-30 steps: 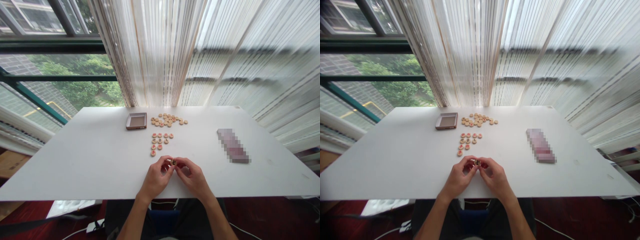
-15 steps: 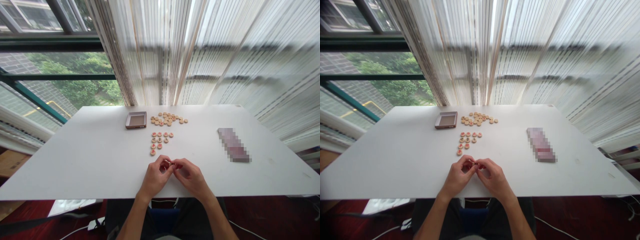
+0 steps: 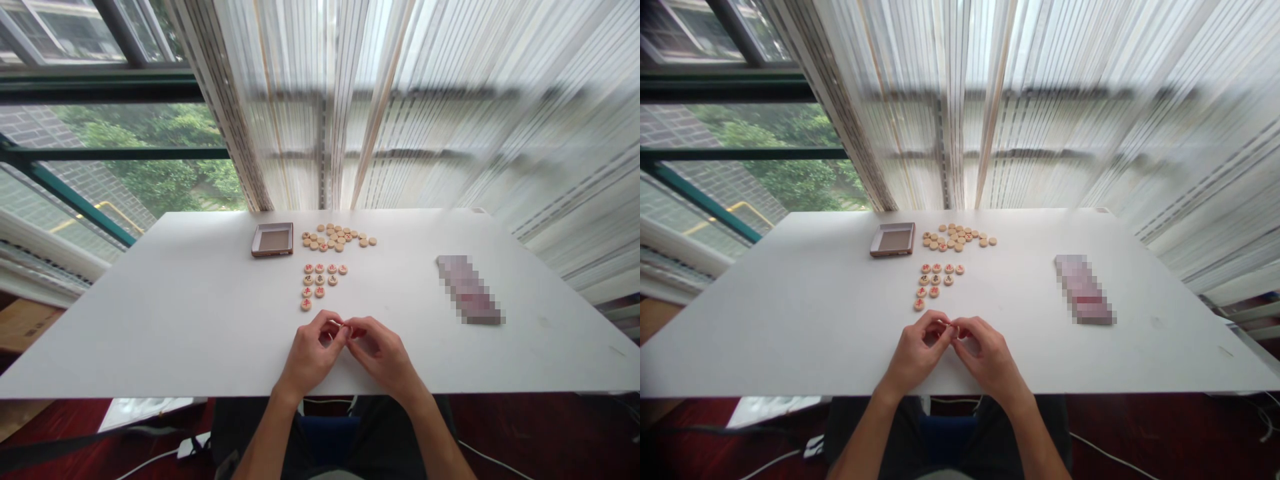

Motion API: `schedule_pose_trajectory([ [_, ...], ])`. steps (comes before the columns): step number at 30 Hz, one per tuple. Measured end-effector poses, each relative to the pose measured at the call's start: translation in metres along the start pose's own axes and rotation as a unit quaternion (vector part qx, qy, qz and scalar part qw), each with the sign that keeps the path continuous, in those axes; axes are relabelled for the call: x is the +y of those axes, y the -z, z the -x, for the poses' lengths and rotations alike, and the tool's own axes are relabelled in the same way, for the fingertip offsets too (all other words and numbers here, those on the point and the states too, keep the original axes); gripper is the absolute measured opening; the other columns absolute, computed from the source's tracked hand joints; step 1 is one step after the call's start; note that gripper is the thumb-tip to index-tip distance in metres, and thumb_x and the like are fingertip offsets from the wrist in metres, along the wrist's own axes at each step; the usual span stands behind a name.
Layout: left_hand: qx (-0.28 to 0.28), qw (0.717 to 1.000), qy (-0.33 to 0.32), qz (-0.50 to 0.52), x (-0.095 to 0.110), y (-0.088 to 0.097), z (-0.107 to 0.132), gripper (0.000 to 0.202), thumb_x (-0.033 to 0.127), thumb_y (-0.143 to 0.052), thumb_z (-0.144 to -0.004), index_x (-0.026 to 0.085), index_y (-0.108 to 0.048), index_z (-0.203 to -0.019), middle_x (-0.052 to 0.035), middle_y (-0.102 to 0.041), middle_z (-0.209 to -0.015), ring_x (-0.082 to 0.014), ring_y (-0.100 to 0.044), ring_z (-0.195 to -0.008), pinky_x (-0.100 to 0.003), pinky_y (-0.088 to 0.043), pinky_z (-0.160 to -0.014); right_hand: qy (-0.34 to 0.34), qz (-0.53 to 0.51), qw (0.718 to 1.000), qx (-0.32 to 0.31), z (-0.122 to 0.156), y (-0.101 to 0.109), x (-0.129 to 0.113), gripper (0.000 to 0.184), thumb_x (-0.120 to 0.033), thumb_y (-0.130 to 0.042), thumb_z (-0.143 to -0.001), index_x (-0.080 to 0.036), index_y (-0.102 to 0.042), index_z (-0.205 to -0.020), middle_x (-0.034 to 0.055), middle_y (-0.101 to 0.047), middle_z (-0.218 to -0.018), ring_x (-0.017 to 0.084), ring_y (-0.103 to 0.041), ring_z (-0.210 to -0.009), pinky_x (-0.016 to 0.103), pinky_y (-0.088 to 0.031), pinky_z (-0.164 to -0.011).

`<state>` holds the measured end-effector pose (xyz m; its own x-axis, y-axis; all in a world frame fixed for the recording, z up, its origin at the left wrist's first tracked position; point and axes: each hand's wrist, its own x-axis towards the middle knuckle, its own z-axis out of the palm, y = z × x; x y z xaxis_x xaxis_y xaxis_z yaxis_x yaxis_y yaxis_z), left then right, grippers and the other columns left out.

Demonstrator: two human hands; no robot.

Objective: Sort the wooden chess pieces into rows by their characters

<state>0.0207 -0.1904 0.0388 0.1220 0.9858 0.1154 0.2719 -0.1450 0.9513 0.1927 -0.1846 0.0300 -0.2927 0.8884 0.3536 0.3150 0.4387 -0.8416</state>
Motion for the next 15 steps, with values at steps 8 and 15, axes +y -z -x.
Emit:
schedule_pose_trajectory([
  [8,-0.001,1.0,0.002,-0.003,0.0001,-0.0007,0.0004,0.013,0.034,-0.058,-0.093,0.022,-0.058,-0.099,-0.0023,-0.076,-0.091,-0.0157,-0.072,-0.076,-0.025,-0.057,-0.071,-0.004,-0.001,1.0,0.002,0.0003,0.0005,0.0005,0.017,-0.025,-0.06,-0.093,-0.025,-0.064,-0.11,0.0048,-0.069,-0.096,0.019,-0.066,-0.085,0.032,-0.057,-0.078],
  [15,-0.001,1.0,-0.007,-0.002,0.0005,-0.0013,0.0001,0.012,0.032,-0.057,-0.094,0.022,-0.059,-0.101,-0.0024,-0.076,-0.091,-0.0156,-0.072,-0.078,-0.025,-0.057,-0.072,-0.008,-0.005,1.0,0.004,0.0004,0.0006,0.0021,0.019,-0.025,-0.059,-0.093,-0.025,-0.064,-0.111,0.0051,-0.069,-0.096,0.019,-0.066,-0.085,0.032,-0.057,-0.078],
])
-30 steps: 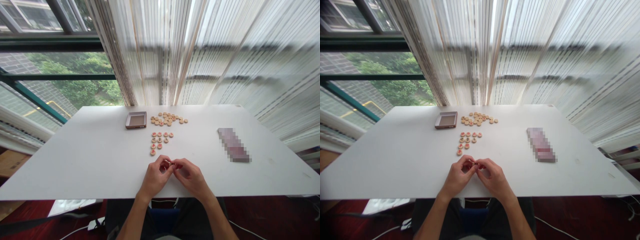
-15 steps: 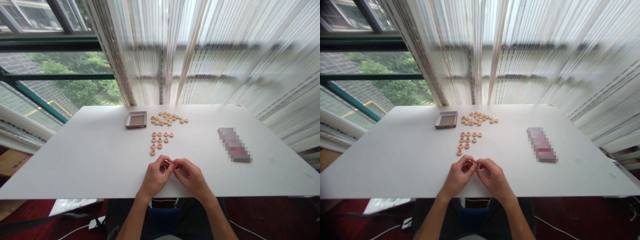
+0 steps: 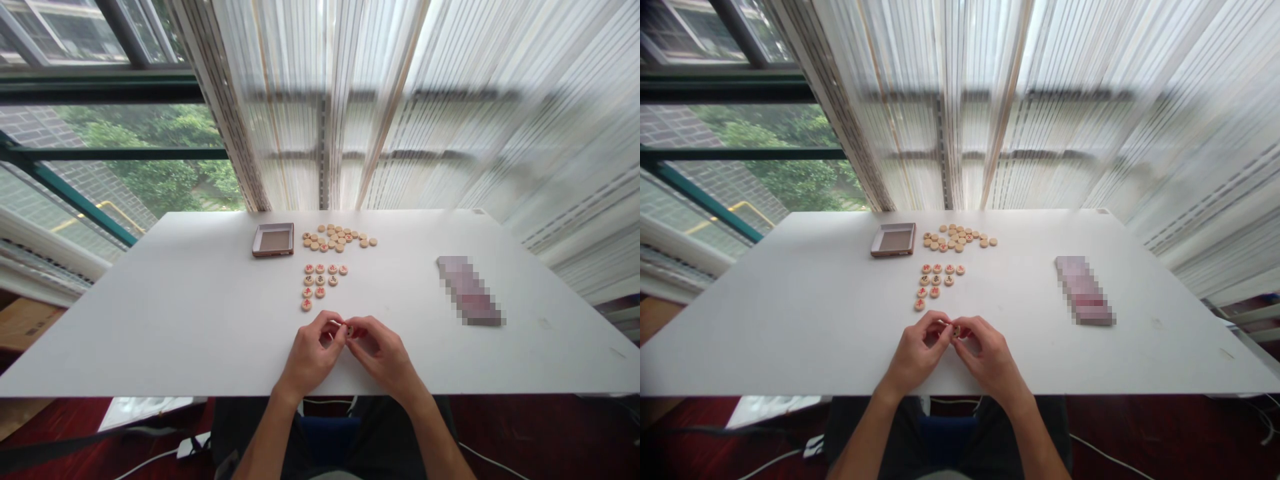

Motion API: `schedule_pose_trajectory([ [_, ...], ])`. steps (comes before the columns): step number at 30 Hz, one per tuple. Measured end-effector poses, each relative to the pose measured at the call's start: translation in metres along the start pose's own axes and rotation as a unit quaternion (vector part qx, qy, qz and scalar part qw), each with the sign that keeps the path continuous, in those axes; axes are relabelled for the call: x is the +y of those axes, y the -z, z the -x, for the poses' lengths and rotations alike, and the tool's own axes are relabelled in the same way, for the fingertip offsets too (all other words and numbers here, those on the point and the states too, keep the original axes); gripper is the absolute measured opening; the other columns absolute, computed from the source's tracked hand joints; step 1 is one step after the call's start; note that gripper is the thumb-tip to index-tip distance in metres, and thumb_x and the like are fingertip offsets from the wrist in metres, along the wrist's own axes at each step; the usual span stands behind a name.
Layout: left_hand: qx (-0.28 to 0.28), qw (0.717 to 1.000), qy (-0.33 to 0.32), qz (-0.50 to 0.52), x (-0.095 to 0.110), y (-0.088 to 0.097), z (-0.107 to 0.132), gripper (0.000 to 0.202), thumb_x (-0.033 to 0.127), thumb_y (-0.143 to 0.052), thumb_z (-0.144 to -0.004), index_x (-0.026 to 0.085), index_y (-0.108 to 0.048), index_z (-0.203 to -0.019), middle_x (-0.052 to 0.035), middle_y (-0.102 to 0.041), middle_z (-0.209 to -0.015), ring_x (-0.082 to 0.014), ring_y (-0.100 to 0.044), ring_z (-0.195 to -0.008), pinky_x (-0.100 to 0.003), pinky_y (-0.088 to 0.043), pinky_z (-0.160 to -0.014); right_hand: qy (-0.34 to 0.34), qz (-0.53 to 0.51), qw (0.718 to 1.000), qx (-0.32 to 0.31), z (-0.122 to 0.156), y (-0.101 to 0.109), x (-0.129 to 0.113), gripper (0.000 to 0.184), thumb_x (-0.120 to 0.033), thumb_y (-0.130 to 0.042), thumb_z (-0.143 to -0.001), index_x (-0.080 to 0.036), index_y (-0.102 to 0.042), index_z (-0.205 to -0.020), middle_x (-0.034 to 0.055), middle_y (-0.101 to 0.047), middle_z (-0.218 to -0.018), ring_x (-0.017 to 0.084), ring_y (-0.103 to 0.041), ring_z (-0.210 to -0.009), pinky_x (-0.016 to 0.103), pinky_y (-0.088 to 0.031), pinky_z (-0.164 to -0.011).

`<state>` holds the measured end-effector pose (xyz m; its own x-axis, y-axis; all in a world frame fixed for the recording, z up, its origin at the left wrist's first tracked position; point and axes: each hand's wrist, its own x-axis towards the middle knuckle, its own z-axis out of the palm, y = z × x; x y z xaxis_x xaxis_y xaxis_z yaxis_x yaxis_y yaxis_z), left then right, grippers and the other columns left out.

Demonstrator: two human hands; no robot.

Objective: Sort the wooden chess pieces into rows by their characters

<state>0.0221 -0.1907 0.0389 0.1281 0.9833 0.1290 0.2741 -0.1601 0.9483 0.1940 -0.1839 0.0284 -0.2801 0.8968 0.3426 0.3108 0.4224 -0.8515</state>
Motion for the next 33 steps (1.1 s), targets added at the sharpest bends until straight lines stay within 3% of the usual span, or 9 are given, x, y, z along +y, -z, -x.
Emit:
schedule_pose_trajectory([
  [10,-0.007,0.999,-0.024,-0.029,0.0023,0.0017,-0.0001,0.021,0.029,-0.053,-0.096,0.022,-0.059,-0.114,-0.0045,-0.074,-0.101,-0.0167,-0.071,-0.087,-0.028,-0.056,-0.08,-0.023,-0.008,0.999,0.021,-0.0023,0.0006,-0.0016,0.022,-0.028,-0.06,-0.094,-0.025,-0.065,-0.115,0.0064,-0.07,-0.101,0.02,-0.068,-0.086,0.033,-0.058,-0.08],
  [20,-0.005,0.998,-0.036,-0.047,-0.0004,0.0002,-0.0007,0.025,0.026,-0.056,-0.093,0.024,-0.057,-0.119,-0.0029,-0.072,-0.1,-0.0147,-0.068,-0.081,-0.027,-0.056,-0.077,-0.032,-0.009,0.999,0.022,-0.0023,0.0014,-0.0031,0.025,-0.025,-0.055,-0.096,-0.026,-0.064,-0.119,0.0068,-0.071,-0.112,0.022,-0.069,-0.1,0.036,-0.057,-0.09],
  [33,-0.027,0.995,-0.044,-0.085,0.0004,0.0009,0.0015,0.021,0.024,-0.059,-0.091,0.025,-0.059,-0.112,0.001,-0.071,-0.096,-0.013,-0.065,-0.077,-0.025,-0.052,-0.076,-0.079,-0.022,0.996,0.021,-0.0017,0.0024,0.0,0.013,-0.031,-0.062,-0.093,-0.023,-0.065,-0.103,0.0044,-0.072,-0.095,0.02,-0.069,-0.085,0.031,-0.056,-0.079],
])
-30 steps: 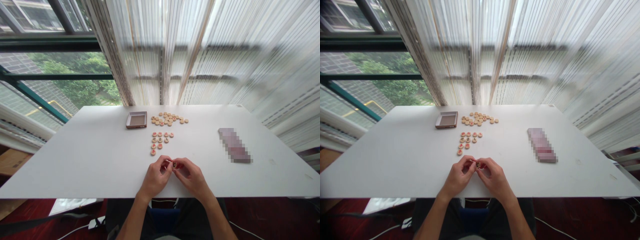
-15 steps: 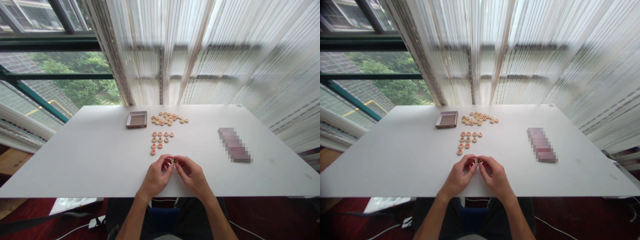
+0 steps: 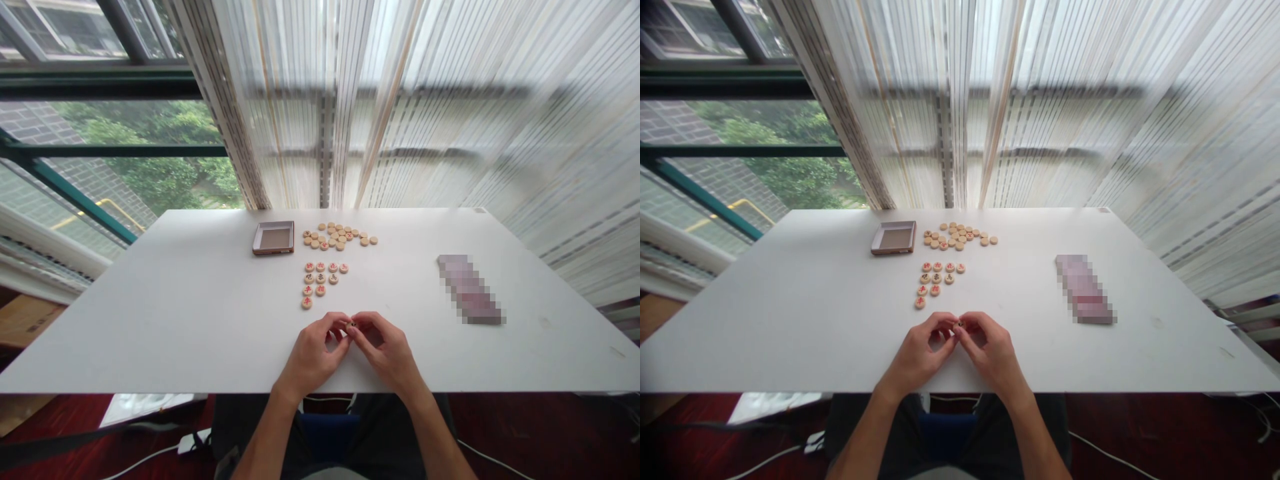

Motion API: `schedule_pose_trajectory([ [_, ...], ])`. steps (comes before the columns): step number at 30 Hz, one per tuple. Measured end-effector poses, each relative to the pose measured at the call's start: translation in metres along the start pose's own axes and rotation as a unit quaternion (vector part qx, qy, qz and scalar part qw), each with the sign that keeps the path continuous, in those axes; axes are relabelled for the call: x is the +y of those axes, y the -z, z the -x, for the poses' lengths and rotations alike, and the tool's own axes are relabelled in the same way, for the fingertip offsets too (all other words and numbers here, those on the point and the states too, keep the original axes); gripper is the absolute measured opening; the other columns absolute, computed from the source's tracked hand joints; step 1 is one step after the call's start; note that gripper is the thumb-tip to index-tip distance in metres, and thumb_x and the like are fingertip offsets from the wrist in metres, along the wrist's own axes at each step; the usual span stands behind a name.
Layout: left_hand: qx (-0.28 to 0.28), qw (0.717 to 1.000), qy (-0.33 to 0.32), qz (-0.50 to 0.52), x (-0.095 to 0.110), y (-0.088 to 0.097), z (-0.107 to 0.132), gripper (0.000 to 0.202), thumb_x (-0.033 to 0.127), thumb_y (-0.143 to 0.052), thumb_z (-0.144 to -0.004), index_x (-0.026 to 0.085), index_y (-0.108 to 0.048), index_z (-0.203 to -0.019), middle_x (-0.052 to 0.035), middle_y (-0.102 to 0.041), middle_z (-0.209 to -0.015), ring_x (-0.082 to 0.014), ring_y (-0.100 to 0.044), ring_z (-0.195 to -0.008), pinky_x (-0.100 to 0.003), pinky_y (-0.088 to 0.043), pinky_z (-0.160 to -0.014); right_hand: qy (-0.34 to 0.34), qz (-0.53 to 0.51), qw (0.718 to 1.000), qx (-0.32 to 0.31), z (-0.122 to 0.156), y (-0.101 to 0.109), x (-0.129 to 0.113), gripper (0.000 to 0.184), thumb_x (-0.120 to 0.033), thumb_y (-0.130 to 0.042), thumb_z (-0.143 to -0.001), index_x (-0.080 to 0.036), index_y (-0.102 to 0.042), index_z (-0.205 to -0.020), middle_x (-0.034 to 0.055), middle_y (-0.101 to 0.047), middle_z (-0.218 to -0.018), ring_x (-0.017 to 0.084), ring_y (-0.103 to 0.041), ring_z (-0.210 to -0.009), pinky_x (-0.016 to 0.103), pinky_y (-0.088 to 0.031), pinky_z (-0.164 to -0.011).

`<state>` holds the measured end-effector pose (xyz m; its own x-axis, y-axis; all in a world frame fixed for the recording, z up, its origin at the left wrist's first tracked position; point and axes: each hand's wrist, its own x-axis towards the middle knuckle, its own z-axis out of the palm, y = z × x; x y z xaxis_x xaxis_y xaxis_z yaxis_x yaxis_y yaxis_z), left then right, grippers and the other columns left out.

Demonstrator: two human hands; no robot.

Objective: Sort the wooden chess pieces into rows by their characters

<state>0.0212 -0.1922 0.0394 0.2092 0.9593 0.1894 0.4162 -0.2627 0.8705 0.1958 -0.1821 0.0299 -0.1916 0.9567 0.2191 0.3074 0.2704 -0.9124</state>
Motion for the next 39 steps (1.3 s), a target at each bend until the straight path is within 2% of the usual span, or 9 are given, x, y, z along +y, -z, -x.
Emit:
schedule_pose_trajectory([
  [7,-0.007,1.0,-0.009,-0.01,-0.002,-0.001,0.0,0.018,0.025,-0.061,-0.091,0.025,-0.06,-0.109,0.0015,-0.07,-0.096,-0.0126,-0.063,-0.078,-0.024,-0.052,-0.077,-0.015,0.006,1.0,0.002,0.0,0.0,0.0,0.014,-0.036,-0.064,-0.092,-0.022,-0.065,-0.095,0.0024,-0.072,-0.087,0.018,-0.068,-0.077,0.028,-0.054,-0.072],
  [27,-0.007,0.999,-0.017,-0.047,0.0,-0.002,0.0,0.019,0.024,-0.064,-0.089,0.024,-0.061,-0.107,0.0008,-0.07,-0.09,-0.0143,-0.065,-0.079,-0.026,-0.054,-0.078,-0.013,-0.009,1.0,-0.002,0.001,0.0,0.001,0.013,-0.034,-0.06,-0.095,-0.023,-0.066,-0.096,0.0034,-0.074,-0.089,0.019,-0.071,-0.08,0.029,-0.056,-0.074],
  [39,-0.006,0.995,-0.049,-0.091,-0.007,0.015,0.004,0.015,0.023,-0.064,-0.09,0.025,-0.066,-0.105,0.0005,-0.072,-0.095,-0.0145,-0.066,-0.08,-0.027,-0.054,-0.079,0.02,0.015,1.0,-0.007,0.0,-0.001,0.001,0.01,-0.029,-0.059,-0.095,-0.023,-0.066,-0.096,0.0017,-0.072,-0.089,0.017,-0.069,-0.079,0.026,-0.053,-0.074],
])
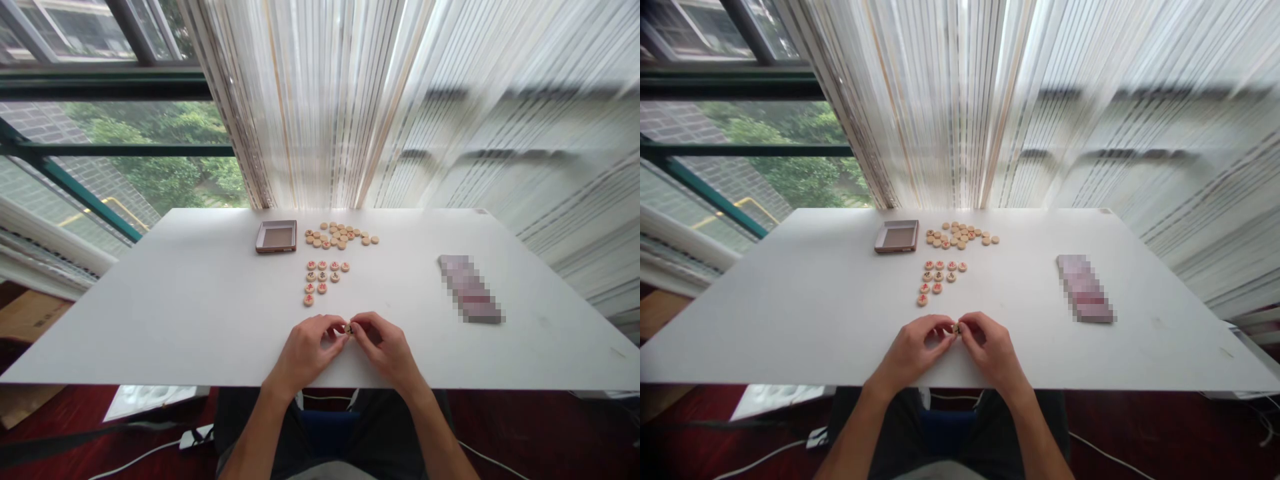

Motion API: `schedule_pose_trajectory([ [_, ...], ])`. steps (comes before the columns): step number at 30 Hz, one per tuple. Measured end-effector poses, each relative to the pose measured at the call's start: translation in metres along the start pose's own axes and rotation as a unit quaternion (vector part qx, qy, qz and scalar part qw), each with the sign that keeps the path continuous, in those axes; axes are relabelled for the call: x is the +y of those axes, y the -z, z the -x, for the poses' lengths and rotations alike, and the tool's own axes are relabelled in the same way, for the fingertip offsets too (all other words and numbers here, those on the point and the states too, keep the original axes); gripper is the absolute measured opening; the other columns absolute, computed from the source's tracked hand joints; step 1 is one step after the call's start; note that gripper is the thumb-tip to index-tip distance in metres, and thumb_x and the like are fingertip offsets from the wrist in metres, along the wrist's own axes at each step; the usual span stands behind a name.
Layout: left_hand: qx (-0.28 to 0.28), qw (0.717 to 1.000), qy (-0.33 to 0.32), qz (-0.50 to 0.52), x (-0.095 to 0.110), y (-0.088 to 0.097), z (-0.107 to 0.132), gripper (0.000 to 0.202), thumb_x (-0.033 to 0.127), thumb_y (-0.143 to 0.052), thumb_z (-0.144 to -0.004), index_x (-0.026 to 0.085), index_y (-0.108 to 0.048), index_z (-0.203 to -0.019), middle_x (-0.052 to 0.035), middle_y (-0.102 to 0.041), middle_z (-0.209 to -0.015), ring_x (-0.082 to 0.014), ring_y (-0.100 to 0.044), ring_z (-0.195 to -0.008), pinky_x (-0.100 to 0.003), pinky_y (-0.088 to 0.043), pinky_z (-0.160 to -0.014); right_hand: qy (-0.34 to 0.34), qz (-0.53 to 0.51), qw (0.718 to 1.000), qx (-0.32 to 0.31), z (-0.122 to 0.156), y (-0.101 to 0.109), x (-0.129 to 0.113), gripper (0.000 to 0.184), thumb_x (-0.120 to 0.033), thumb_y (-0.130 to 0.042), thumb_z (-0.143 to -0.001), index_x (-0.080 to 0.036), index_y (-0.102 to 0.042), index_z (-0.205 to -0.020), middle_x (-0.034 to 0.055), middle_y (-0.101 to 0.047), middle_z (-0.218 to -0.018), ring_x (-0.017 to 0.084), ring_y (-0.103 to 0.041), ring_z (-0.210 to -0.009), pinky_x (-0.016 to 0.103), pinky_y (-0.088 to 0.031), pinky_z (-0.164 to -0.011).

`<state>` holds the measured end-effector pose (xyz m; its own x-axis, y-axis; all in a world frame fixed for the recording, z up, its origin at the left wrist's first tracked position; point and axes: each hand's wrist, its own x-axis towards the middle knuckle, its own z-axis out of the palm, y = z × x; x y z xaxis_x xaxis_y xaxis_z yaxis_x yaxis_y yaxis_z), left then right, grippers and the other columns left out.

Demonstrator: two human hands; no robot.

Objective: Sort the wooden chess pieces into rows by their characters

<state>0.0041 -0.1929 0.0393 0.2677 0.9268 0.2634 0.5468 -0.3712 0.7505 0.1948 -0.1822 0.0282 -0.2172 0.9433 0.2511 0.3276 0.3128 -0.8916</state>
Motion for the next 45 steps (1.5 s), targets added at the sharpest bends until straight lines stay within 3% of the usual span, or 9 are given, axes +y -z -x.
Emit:
schedule_pose_trajectory([
  [9,0.081,0.993,0.029,-0.079,-0.033,0.034,0.008,0.011,0.027,-0.057,-0.095,0.023,-0.066,-0.1,-0.0025,-0.069,-0.097,-0.0163,-0.064,-0.084,-0.031,-0.052,-0.081,0.015,0.037,0.999,0.005,0.001,-0.002,0.002,0.011,-0.026,-0.056,-0.096,-0.024,-0.065,-0.102,0.0032,-0.07,-0.095,0.017,-0.067,-0.084,0.028,-0.054,-0.077],
  [15,0.097,0.99,0.028,-0.102,-0.037,0.033,0.013,0.012,0.027,-0.055,-0.095,0.022,-0.066,-0.097,-0.0041,-0.069,-0.093,-0.0181,-0.063,-0.083,-0.033,-0.052,-0.08,0.037,0.113,0.993,0.02,0.0,-0.008,0.005,0.013,-0.024,-0.051,-0.098,-0.024,-0.064,-0.101,0.0067,-0.067,-0.098,0.021,-0.065,-0.085,0.032,-0.054,-0.076],
  [21,0.09,0.99,0.027,-0.103,-0.035,0.033,0.011,0.013,0.027,-0.054,-0.096,0.021,-0.066,-0.097,-0.0045,-0.069,-0.092,-0.0185,-0.063,-0.084,-0.033,-0.052,-0.08,0.041,0.118,0.992,0.031,0.001,-0.007,0.001,0.015,-0.023,-0.05,-0.098,-0.024,-0.064,-0.104,0.0081,-0.067,-0.101,0.022,-0.066,-0.084,0.034,-0.056,-0.077],
  [28,0.085,0.991,0.037,-0.094,-0.035,0.033,0.012,0.013,0.027,-0.054,-0.096,0.022,-0.066,-0.096,-0.0038,-0.068,-0.092,-0.0182,-0.062,-0.084,-0.032,-0.051,-0.081,0.097,0.148,0.982,-0.07,-0.003,0.003,-0.004,0.018,-0.014,-0.058,-0.09,-0.025,-0.064,-0.103,0.0078,-0.064,-0.109,0.024,-0.062,-0.103,0.039,-0.054,-0.093],
  [35,0.082,0.992,0.038,-0.091,-0.034,0.034,0.011,0.012,0.027,-0.055,-0.096,0.022,-0.065,-0.096,-0.0033,-0.068,-0.093,-0.0183,-0.062,-0.086,-0.033,-0.05,-0.082,0.157,0.157,0.967,-0.127,-0.032,0.001,-0.012,0.017,-0.012,-0.061,-0.087,-0.024,-0.064,-0.099,0.0061,-0.068,-0.101,0.022,-0.066,-0.095,0.035,-0.055,-0.085],
  [41,0.085,0.992,0.032,-0.087,-0.033,0.034,0.011,0.012,0.026,-0.055,-0.096,0.022,-0.066,-0.097,-0.0032,-0.068,-0.092,-0.0185,-0.062,-0.086,-0.033,-0.05,-0.081,0.221,0.175,0.953,-0.112,-0.068,-0.013,-0.011,0.011,-0.02,-0.059,-0.093,-0.025,-0.065,-0.101,0.0068,-0.07,-0.099,0.022,-0.065,-0.096,0.037,-0.055,-0.085],
  [45,0.092,0.992,0.03,-0.085,-0.034,0.033,0.012,0.013,0.025,-0.054,-0.096,0.022,-0.066,-0.095,-0.0035,-0.068,-0.09,-0.0185,-0.062,-0.084,-0.032,-0.051,-0.079,0.25,0.189,0.943,-0.113,-0.076,-0.019,0.001,0.012,-0.022,-0.058,-0.094,-0.025,-0.065,-0.103,0.0081,-0.07,-0.102,0.023,-0.065,-0.096,0.037,-0.056,-0.084],
])
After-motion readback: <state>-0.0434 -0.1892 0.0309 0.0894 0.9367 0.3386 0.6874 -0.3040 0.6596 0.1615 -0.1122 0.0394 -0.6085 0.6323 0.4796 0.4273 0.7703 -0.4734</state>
